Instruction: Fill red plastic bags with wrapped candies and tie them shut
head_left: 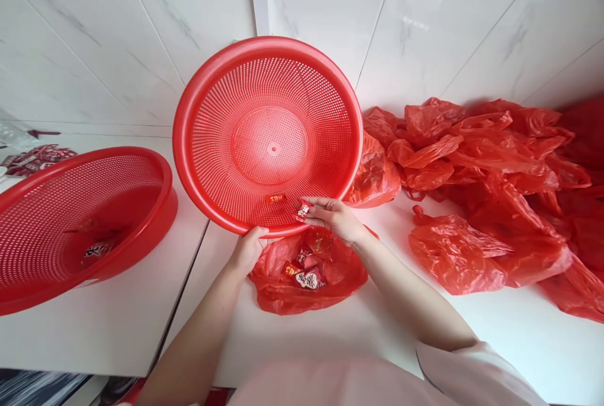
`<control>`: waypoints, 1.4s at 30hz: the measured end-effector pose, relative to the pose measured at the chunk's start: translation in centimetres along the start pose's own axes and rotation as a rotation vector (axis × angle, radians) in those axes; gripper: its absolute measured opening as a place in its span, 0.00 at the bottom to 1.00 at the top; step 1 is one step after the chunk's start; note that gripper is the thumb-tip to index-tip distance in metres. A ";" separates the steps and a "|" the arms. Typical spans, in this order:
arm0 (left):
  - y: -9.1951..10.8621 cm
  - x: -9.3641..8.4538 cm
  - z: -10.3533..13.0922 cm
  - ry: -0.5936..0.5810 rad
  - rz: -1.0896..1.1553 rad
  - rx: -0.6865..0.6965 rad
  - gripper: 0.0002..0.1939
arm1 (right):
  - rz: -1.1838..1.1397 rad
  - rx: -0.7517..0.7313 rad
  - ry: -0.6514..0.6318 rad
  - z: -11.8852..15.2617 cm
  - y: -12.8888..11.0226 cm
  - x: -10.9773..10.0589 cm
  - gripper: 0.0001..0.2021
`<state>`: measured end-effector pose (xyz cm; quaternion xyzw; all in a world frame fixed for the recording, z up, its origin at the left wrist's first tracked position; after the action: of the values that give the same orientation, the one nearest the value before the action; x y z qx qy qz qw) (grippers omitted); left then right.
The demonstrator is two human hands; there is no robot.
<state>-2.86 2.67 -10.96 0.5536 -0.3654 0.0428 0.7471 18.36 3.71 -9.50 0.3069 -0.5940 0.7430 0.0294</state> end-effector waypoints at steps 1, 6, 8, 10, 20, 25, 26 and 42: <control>0.0 0.0 0.0 0.002 0.000 -0.006 0.20 | 0.003 0.002 0.002 0.0 0.0 0.0 0.17; 0.0 -0.1 0.2 -0.011 0.020 -0.080 0.19 | 0.003 -0.016 0.019 0.0 0.1 0.0 0.17; 0.0 -0.1 0.2 -0.012 0.018 -0.086 0.19 | 0.015 -0.018 0.013 0.0 0.1 -0.1 0.17; 0.0 -0.1 0.2 -0.016 0.017 -0.092 0.19 | 0.038 -0.004 -0.001 0.1 0.0 0.0 0.18; -0.4 0.5 0.1 -0.028 0.025 -0.077 0.22 | 0.456 0.025 -0.184 1.1 -1.7 1.0 0.29; -1.2 1.3 0.2 -0.078 0.033 -0.106 0.20 | 1.030 -0.236 -0.066 1.1 -1.0 1.4 0.20; -1.5 1.4 0.3 -0.081 0.036 -0.121 0.19 | 1.143 -0.262 -0.063 1.0 -0.6 1.4 0.21; -0.7 0.9 0.1 0.028 -0.013 -0.085 0.22 | 0.787 -0.138 0.070 -0.3 0.0 -1.2 0.13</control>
<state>-1.94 2.03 -10.98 0.5230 -0.3527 0.0301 0.7753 19.22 4.35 -10.09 0.0279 -0.7134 0.6658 -0.2165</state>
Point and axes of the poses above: each hand's wrist, its own z-axis away from the middle knuckle, its own x-axis out of the palm, y = z × x, the point moved 1 cm from there along -z, towards the middle knuckle, and after that the axes turned 10 degrees about -y, right-handed, at the moved point
